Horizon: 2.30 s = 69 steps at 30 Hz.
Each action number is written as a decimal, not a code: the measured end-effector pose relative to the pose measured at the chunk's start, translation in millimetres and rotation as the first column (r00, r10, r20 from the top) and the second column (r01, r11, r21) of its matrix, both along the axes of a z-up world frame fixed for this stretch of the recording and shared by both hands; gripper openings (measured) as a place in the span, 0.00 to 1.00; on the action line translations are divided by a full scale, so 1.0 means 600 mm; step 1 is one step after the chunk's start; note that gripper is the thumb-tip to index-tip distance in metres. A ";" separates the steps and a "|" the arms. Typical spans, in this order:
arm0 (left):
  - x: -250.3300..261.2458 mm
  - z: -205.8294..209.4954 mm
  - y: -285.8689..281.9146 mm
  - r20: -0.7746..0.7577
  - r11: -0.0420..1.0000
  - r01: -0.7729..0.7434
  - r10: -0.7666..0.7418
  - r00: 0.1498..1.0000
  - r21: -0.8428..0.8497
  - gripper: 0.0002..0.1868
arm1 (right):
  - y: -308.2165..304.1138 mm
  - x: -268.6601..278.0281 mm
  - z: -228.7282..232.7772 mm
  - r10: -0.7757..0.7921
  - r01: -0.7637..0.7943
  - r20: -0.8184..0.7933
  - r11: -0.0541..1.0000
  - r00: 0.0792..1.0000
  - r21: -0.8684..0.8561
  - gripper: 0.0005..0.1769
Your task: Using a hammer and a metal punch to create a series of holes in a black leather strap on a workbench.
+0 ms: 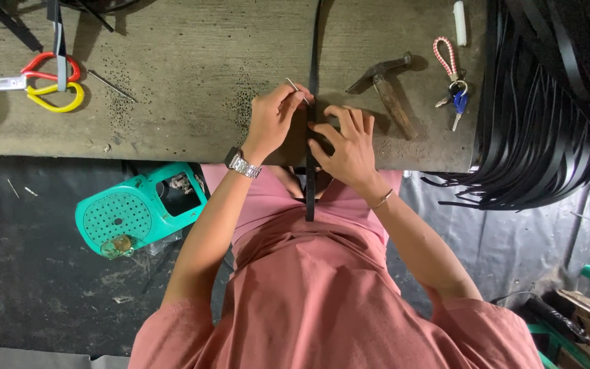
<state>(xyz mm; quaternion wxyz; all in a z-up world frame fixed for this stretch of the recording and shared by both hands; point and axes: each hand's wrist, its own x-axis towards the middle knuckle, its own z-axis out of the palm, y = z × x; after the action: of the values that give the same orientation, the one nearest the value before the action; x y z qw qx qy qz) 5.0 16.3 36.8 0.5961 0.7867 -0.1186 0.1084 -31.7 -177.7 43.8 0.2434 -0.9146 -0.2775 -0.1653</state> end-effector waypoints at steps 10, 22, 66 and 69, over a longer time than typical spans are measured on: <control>-0.003 0.011 0.004 -0.146 0.990 -0.022 0.001 0.989 -0.141 0.13 | 0.003 0.010 0.005 -0.025 0.008 -0.140 0.993 0.990 -0.119 0.42; -0.018 0.002 0.001 -0.065 0.990 -0.017 0.008 0.998 -0.143 0.12 | -0.006 0.029 0.011 0.015 -0.040 -0.151 0.986 0.988 -0.164 0.48; -0.021 -0.005 -0.010 0.096 0.991 -0.064 0.053 0.994 0.114 0.04 | -0.003 0.023 0.013 -0.006 -0.013 -0.107 0.985 0.994 -0.173 0.45; -0.021 -0.023 -0.009 0.126 0.987 -0.064 0.045 0.991 0.149 0.04 | -0.002 0.022 0.013 -0.008 -0.012 -0.114 0.985 0.993 -0.169 0.47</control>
<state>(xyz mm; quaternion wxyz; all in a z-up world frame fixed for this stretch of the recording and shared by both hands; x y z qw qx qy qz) -7.7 10.8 23.1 0.5223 0.8250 -0.1413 0.1634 -18.5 -178.8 51.4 0.1802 -0.9396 -0.2772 -0.0882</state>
